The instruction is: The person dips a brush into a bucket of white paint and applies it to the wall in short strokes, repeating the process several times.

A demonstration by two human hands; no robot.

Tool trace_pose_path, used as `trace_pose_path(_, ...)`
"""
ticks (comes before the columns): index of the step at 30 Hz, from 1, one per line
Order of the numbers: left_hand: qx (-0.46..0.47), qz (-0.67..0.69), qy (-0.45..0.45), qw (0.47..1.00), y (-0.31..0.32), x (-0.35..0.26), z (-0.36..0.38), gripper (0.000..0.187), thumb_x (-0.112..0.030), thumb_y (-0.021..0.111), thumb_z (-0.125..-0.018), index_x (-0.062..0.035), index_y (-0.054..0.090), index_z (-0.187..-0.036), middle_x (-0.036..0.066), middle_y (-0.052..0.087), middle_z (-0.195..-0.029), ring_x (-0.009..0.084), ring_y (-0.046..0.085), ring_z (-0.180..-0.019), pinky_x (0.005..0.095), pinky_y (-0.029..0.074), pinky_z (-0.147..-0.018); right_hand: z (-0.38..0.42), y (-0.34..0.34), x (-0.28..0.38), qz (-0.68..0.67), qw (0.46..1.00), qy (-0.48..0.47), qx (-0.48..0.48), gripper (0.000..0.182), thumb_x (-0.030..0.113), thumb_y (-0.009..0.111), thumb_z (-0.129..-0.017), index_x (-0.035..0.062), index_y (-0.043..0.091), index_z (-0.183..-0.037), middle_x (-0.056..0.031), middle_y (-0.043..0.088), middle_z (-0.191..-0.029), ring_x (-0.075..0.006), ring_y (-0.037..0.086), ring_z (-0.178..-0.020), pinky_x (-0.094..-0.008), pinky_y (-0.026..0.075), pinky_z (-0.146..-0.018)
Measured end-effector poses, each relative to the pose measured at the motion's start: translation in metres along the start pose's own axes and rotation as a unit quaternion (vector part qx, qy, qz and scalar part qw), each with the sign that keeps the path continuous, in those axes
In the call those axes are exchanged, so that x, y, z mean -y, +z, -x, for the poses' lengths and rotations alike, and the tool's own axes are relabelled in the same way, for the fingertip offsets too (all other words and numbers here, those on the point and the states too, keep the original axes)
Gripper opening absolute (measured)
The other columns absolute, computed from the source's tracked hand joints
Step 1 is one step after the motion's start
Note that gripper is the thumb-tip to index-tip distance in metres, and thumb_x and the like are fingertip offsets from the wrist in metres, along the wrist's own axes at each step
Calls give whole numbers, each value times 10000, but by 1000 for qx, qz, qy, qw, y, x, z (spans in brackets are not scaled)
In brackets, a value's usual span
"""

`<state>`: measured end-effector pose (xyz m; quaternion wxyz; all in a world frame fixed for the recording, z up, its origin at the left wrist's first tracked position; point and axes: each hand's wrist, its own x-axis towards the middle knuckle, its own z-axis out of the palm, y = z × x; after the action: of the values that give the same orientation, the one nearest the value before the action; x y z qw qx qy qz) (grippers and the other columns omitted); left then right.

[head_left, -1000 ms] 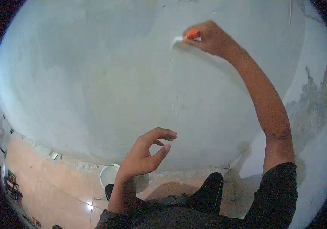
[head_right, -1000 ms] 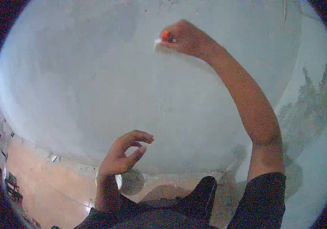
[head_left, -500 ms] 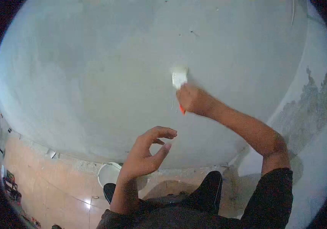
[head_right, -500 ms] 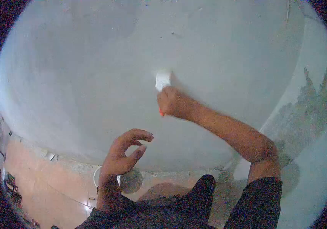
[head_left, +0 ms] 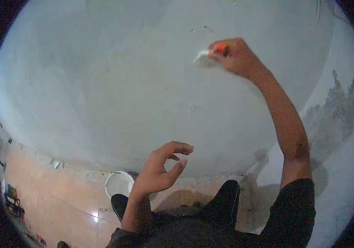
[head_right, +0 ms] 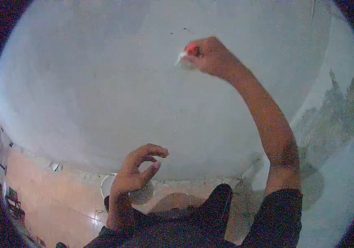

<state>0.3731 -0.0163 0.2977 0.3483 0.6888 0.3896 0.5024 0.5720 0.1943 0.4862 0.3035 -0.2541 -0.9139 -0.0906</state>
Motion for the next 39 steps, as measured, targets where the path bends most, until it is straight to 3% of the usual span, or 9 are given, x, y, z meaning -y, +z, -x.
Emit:
trace_pose_path(4, 3, 9, -11, 1000, 7, -8, -2, 278, -62, 596, -859, -59, 622, -1135, 82, 645, -1137, 214, 602, -1093, 366, 468, -915, 0, -14, 5, 109, 975, -163, -104, 161, 160, 680, -839, 22, 652, -918, -154, 659, -802, -280, 661, -743, -394, 520, -690)
trace_pose_path(8, -2, 24, -23, 999, 4, -1, 1, 273, -38, 595, -852, -49, 629, -1122, 88, 642, -1132, 214, 601, -1095, 361, 466, -920, 43, 36, 11, 259, 930, -249, -76, 223, 102, 684, -808, -21, 633, -987, -154, 668, -947, -246, 668, -884, -356, 559, -794)
trace_pose_path(12, 3, 29, -13, 1000, 9, 15, 5, 279, -26, 592, -850, -39, 623, -1127, 97, 640, -1129, 218, 601, -1096, 358, 470, -916, 101, 129, -3, 415, 871, -253, -67, 275, 80, 655, -790, -112, 614, -983, -295, 633, -958, -397, 648, -936, -411, 566, -831)
trace_pose_path(18, 23, 15, -22, 999, 17, 20, 2, 275, -37, 591, -859, -43, 619, -1133, 95, 632, -1141, 228, 608, -1078, 353, 483, -895, 167, 203, -11, 461, 844, -266, -64, 256, 17, 638, -770, -142, 630, -969, -364, 616, -981, -433, 650, -905, -402, 590, -758)
trace_pose_path(24, 22, 34, -54, 998, 0, 22, -49, 284, -31, 585, -862, -51, 616, -1143, 93, 631, -1136, 223, 603, -1087, 356, 479, -904, 157, 229, -24, 426, 859, -278, 55, 251, 17, 615, -751, -131, 615, -953, -320, 630, -964, -411, 657, -874, -376, 586, -767)
trace_pose_path(26, 27, 31, -52, 998, 3, 24, -45, 286, -35, 582, -865, -52, 612, -1149, 94, 630, -1136, 225, 599, -1094, 358, 479, -905, 160, 230, -20, 212, 931, -279, 106, 181, 90, 591, -756, -69, 621, -838, -220, 638, -858, -380, 651, -805, -425, 558, -763)
trace_pose_path(27, 35, 18, -46, 998, 10, 26, -30, 287, -39, 580, -868, -57, 608, -1153, 94, 629, -1145, 223, 594, -1106, 360, 476, -909, 167, 213, -2, -72, 978, -92, 175, 125, 119, 580, -777, -5, 592, -778, -171, 626, -802, -366, 629, -745, -453, 529, -748)
trace_pose_path(34, 41, 15, -46, 998, 10, 24, -26, 298, -52, 590, -870, -61, 601, -1167, 101, 623, -1163, 232, 589, -1113, 365, 479, -909, 71, 144, -26, -113, 993, 44, 11, 77, 86, 572, -793, 14, 587, -816, -184, 600, -774, -392, 596, -728, -483, 488, -683)
trace_pose_path(39, 50, 4, -45, 998, 9, 18, -17, 305, -34, 585, -865, -55, 596, -1169, 102, 618, -1174, 235, 593, -1103, 368, 480, -904, 41, 96, -6, -20, 994, -57, -95, 127, 63, 643, -836, -23, 643, -930, -164, 644, -806, -311, 634, -709, -395, 517, -639)
